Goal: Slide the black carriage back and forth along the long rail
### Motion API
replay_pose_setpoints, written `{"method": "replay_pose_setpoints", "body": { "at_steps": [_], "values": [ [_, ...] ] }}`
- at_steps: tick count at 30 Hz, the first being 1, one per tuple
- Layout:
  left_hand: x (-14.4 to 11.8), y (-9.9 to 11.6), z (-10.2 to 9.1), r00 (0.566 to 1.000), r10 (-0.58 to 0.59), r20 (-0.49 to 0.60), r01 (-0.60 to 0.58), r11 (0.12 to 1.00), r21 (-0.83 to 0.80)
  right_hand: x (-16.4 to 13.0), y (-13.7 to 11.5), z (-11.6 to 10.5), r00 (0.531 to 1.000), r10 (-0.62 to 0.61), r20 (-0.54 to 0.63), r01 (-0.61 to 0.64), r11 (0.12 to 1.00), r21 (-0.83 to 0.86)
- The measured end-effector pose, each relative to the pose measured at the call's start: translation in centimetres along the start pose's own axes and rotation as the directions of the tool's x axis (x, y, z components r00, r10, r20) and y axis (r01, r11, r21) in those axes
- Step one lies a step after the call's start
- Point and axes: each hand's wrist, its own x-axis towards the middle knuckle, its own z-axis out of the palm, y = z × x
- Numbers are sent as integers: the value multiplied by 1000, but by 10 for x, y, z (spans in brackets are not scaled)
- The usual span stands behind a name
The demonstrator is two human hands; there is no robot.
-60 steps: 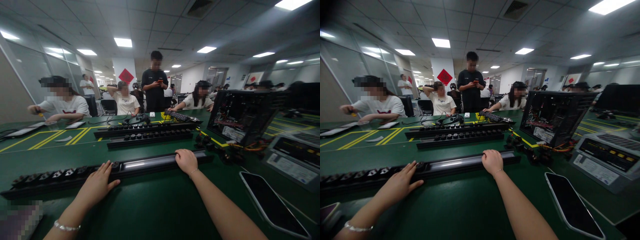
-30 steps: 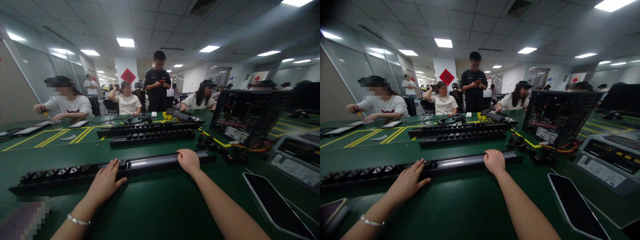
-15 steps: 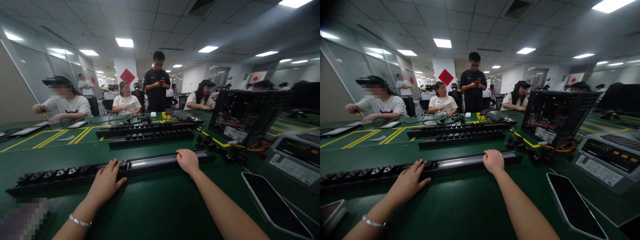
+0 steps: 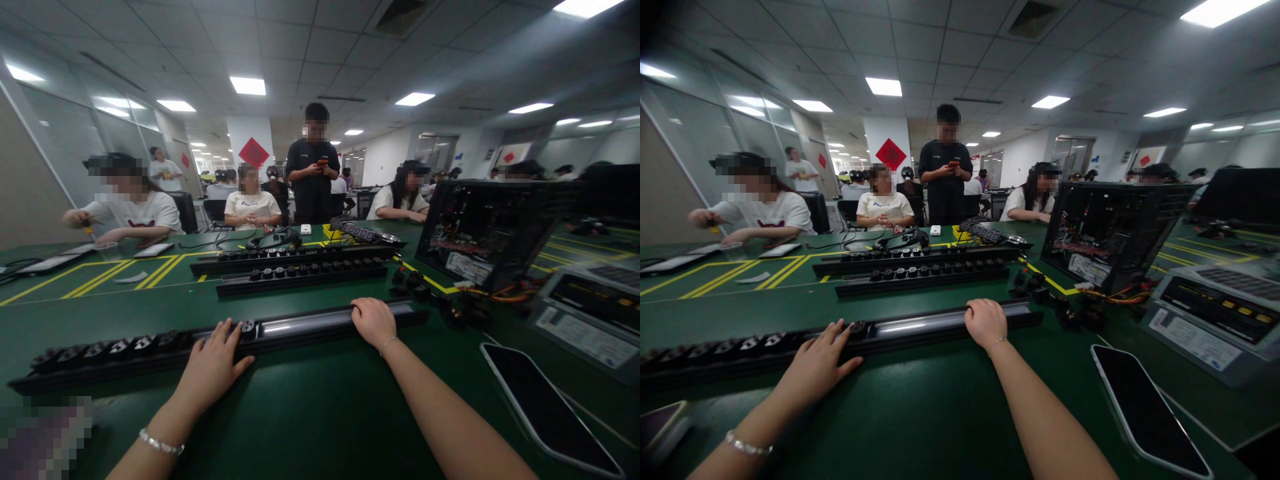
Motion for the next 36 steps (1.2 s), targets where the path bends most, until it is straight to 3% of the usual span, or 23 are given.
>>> {"method": "replay_pose_setpoints", "body": {
  "at_steps": [21,28,36],
  "values": [
    [0,7,-3,1000,-30,-1,30,999,12,-1,-2,-4,999,17,35,-17,1000,12],
    [-4,11,4,998,-9,-61,13,998,60,0,0,-2,1000,-10,-3,10,1000,11],
    [-3,5,5,999,-11,-40,11,1000,-8,-1,-2,-3,1000,1,8,-1,1000,5]
  ]
}}
